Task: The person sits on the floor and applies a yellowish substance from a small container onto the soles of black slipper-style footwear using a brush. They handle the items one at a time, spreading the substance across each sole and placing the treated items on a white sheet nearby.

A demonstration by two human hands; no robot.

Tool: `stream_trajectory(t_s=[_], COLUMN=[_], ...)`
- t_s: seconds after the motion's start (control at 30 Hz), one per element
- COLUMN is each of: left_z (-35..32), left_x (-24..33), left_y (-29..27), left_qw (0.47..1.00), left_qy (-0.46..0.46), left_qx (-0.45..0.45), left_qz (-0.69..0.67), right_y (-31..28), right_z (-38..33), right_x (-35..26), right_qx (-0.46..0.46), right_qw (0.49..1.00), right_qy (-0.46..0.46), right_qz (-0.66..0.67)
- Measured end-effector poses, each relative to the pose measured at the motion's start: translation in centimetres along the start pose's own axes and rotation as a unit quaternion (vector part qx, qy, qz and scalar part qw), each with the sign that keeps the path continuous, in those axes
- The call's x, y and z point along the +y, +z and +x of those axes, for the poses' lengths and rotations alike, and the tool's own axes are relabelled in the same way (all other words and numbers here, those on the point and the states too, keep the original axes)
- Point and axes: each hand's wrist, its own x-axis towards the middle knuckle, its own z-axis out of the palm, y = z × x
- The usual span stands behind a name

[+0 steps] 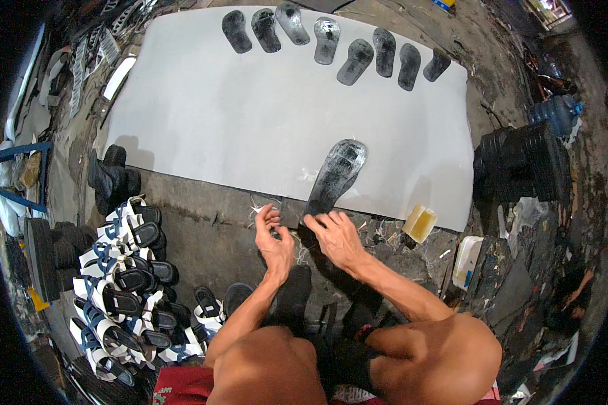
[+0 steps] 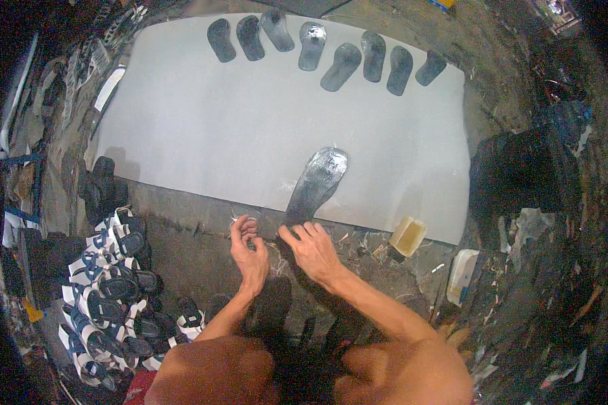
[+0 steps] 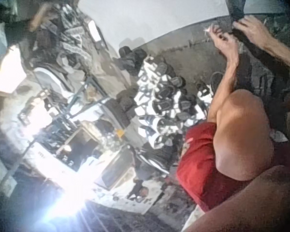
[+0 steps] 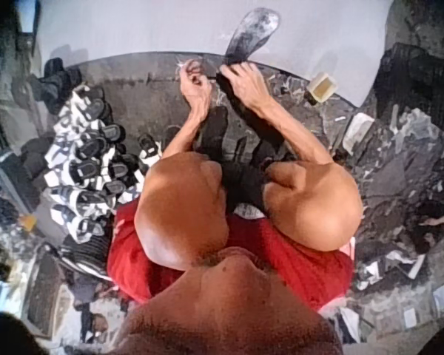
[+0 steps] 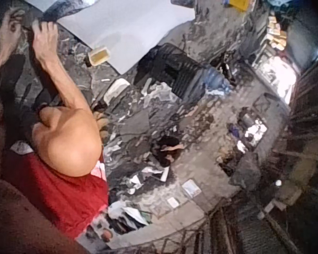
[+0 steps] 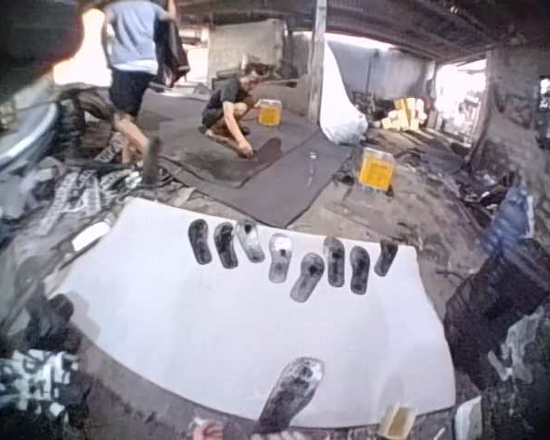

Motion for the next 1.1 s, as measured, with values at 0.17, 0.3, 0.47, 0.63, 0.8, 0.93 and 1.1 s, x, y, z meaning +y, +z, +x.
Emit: stream_trajectory(t_s=[0.17,0.3,0.47,0.63,0.8,0.93,1.1], left_z=[0.8,0.4,0.5,1.2,5.3,9.8,18.3], left_x=[1.3,2.9,2.0,3.5,6.5,10.4,18.1], left_y=[0.3,4.6,5.9,6.3,3.8,2.5,7.0], left_qw=[0.999,0.982,0.973,0.973,0.961,0.929,0.899], left_qy=[-0.012,0.09,0.132,0.092,-0.102,-0.229,-0.141], left_qx=[-0.035,-0.131,-0.109,-0.124,-0.237,-0.287,-0.373], left_qz=[0.012,0.102,0.154,0.169,0.098,0.047,0.18], right_y=[-9.1,-14.7,-17.7,-10.7,-7.8,-11.5,-15.0], right_z=[0.0,-4.5,-11.0,-19.3,-20.8,-20.5,-19.1], right_x=[0.7,6.0,6.2,8.8,7.7,5.8,5.1], right_qx=[0.17,0.254,0.269,0.186,0.126,0.129,0.242], right_qw=[0.888,0.828,0.837,0.906,0.921,0.917,0.875], right_qy=[0.306,0.348,0.454,0.332,0.34,0.371,0.419], right_qz=[0.299,0.358,0.145,-0.183,-0.145,-0.075,-0.007])
